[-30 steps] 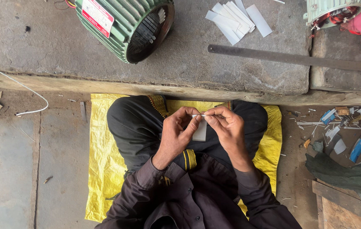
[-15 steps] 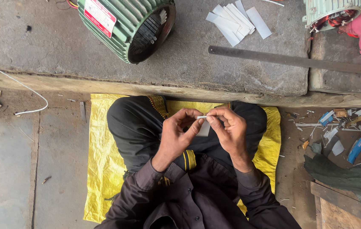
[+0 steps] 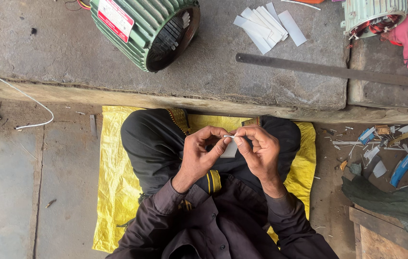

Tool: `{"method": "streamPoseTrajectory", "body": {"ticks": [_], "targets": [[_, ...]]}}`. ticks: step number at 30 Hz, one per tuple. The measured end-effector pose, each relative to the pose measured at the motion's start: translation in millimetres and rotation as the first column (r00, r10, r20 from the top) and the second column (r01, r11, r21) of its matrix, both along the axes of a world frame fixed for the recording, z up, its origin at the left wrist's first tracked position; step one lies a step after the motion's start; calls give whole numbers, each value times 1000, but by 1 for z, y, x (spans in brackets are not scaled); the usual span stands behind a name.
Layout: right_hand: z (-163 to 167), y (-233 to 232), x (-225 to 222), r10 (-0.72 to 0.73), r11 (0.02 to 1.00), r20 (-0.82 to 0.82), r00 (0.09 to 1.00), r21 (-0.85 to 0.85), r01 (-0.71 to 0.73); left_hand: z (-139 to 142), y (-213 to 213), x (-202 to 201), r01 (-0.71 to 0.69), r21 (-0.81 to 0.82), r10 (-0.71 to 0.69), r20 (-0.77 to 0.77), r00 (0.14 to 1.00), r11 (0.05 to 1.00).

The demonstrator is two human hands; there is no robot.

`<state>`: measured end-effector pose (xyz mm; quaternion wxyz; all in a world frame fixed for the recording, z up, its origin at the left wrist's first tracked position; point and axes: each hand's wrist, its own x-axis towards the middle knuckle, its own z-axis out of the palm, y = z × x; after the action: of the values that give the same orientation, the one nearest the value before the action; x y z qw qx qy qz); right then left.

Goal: The person sits on the floor and inserts white insulating strips into the slots of a disassembled electric motor stator. They fold and shape each strip by hand, press it flat using a long hacksaw blade, and place finished strips into a pile beside the motor.

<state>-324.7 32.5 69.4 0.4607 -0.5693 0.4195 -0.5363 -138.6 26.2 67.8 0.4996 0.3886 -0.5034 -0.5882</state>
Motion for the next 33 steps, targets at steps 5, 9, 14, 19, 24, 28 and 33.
{"method": "streamPoseTrajectory", "body": {"ticks": [5,9,14,19,24,28,33], "targets": [[-3,1,0,8,1000,15,1000,-6,-8,-2,1,-1,-22,-33,23,39,999,999],[-3,1,-2,8,995,57,998,97,-13,-3,1,-2,-43,-36,43,4,999,998],[-3,-2,-7,64,972,106,992,219,-86,-3,-1,-4,-74,-41,76,48,996,996],[-10,-6,-4,31,995,31,999,98,-34,1,-2,-4,-80,-85,89,112,990,993],[-11,-5,-3,9,997,42,999,73,-12,3,-3,0,-14,-47,16,37,999,999],[-9,-3,-1,5,999,-1,1000,33,-5,1,-4,1,-16,-8,16,8,1000,1000],[-6,-4,2,-2,1000,-11,1000,27,2,-1,-4,0,-28,-5,28,20,999,1000]]}}
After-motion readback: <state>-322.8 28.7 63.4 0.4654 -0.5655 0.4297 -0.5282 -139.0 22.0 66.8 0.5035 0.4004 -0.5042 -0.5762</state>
